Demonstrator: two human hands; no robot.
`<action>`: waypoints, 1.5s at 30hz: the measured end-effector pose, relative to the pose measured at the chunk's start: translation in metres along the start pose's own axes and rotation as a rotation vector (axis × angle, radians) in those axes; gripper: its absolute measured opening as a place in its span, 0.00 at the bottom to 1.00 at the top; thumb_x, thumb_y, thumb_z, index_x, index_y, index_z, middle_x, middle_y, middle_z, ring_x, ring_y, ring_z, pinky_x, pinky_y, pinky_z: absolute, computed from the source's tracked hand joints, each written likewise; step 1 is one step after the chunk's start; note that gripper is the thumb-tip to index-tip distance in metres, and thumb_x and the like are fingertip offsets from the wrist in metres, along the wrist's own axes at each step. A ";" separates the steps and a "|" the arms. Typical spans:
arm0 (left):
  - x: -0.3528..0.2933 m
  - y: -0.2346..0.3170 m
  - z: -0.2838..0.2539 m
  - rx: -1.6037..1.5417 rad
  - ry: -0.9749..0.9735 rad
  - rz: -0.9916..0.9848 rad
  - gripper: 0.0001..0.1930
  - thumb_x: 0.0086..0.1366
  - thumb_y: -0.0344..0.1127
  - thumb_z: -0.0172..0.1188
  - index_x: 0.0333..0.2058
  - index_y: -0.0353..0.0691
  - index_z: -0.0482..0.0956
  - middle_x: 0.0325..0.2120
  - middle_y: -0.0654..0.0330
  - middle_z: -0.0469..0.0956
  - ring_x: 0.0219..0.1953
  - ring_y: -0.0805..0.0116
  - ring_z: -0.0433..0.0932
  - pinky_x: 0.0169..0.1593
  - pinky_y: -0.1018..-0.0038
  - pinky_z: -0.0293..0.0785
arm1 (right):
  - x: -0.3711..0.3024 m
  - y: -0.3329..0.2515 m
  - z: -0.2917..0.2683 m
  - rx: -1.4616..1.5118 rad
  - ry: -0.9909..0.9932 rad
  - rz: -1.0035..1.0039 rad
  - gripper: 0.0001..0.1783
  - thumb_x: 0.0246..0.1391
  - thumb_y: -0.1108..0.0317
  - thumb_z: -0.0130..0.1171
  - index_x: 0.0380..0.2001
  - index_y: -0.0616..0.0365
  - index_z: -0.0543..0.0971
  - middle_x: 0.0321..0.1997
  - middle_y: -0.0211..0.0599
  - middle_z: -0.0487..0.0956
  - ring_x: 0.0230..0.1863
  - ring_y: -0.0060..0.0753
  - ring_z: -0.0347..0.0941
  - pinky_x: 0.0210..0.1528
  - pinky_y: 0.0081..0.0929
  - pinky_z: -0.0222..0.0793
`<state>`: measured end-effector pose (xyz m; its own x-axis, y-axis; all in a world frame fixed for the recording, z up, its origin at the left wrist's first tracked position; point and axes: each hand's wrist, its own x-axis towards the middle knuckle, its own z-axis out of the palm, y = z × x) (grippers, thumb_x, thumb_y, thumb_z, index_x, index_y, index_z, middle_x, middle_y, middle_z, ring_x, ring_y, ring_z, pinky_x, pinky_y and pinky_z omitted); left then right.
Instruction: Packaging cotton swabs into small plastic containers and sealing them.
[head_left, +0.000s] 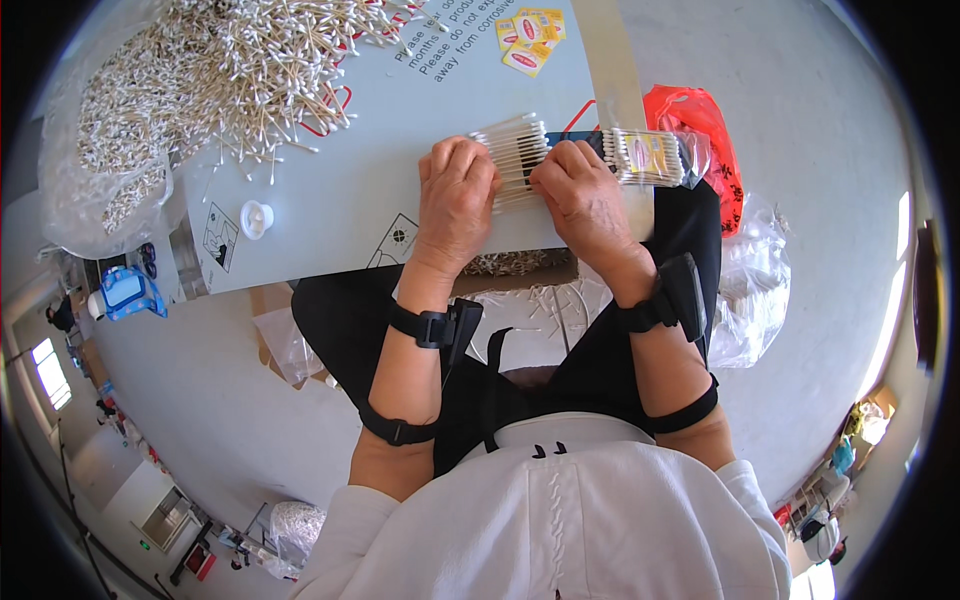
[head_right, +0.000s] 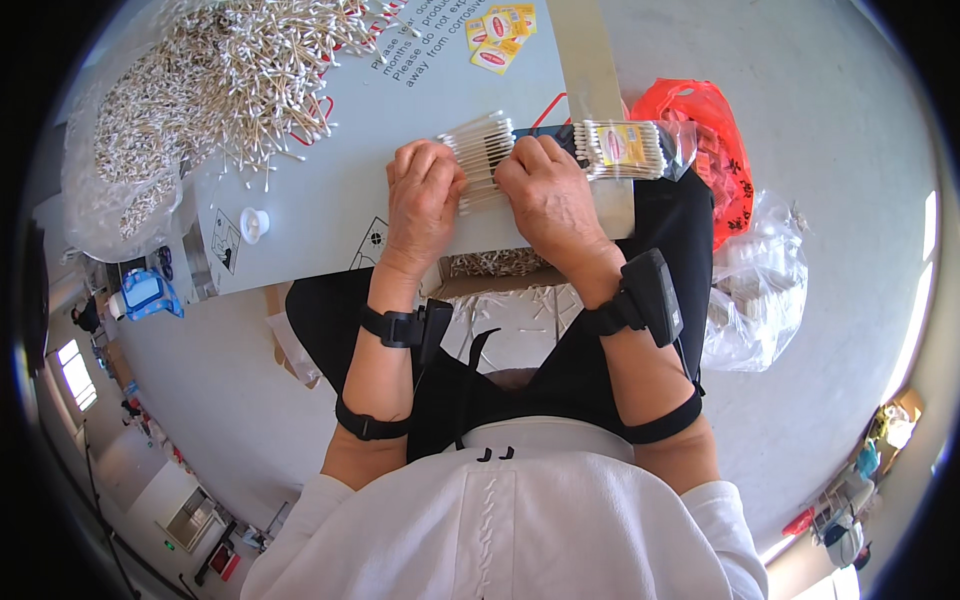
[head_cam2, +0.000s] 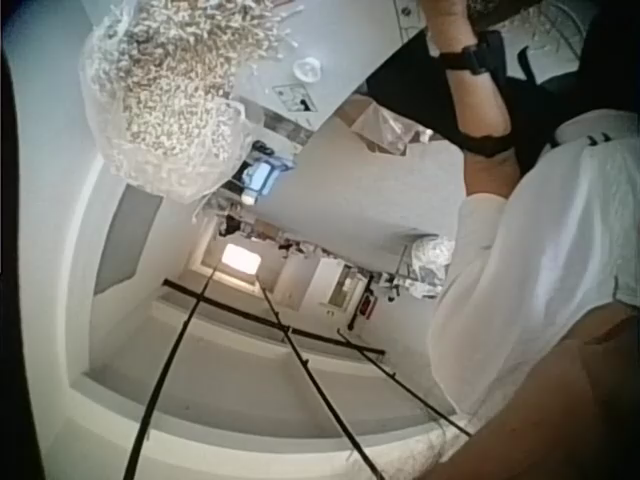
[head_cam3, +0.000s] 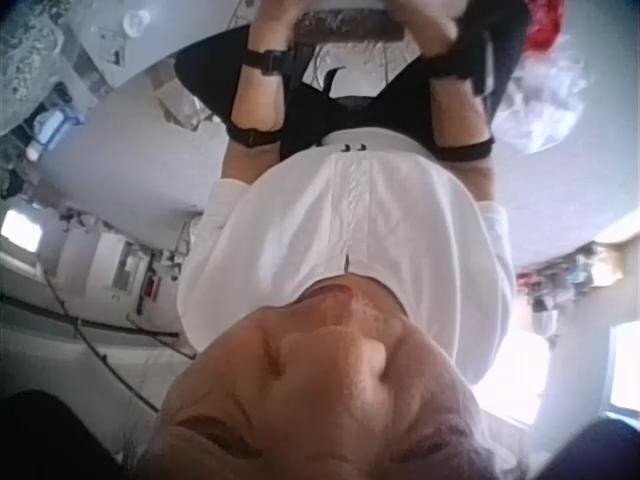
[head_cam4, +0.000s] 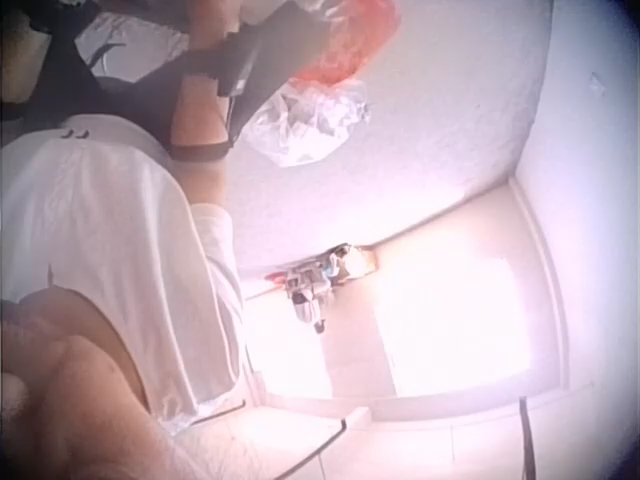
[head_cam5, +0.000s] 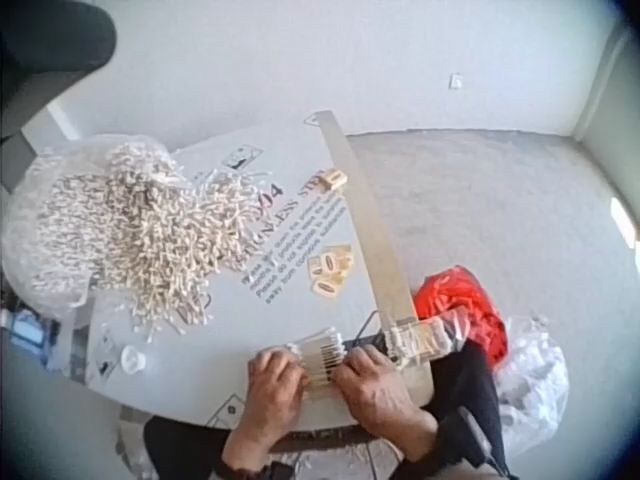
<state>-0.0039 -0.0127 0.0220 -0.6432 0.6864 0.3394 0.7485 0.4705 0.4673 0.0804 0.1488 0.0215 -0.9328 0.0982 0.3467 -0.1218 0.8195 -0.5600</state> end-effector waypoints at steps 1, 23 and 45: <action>0.000 0.000 0.000 0.001 0.002 -0.004 0.11 0.49 0.22 0.63 0.33 0.37 0.74 0.38 0.61 0.74 0.50 0.57 0.71 0.51 0.62 0.64 | 0.000 0.001 0.001 -0.008 0.003 -0.012 0.03 0.43 0.77 0.57 0.24 0.57 0.74 0.31 0.36 0.71 0.36 0.42 0.71 0.38 0.37 0.71; -0.026 0.030 -0.004 0.124 -0.423 -0.059 0.44 0.58 0.52 0.64 0.68 0.43 0.56 0.71 0.58 0.49 0.73 0.60 0.47 0.71 0.46 0.41 | -0.007 0.002 -0.004 0.903 0.462 0.571 0.05 0.53 0.81 0.59 0.35 0.66 0.78 0.46 0.36 0.76 0.43 0.21 0.72 0.47 0.18 0.69; -0.004 0.000 0.001 -0.021 0.104 -0.153 0.12 0.48 0.23 0.67 0.31 0.45 0.78 0.36 0.66 0.74 0.47 0.59 0.71 0.49 0.63 0.64 | -0.001 0.001 0.008 0.124 0.151 0.164 0.05 0.45 0.76 0.63 0.27 0.56 0.78 0.31 0.35 0.72 0.36 0.42 0.73 0.35 0.37 0.72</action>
<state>-0.0007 -0.0147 0.0198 -0.7632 0.5461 0.3454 0.6381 0.5527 0.5361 0.0781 0.1446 0.0147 -0.8833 0.3148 0.3473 -0.0226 0.7114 -0.7025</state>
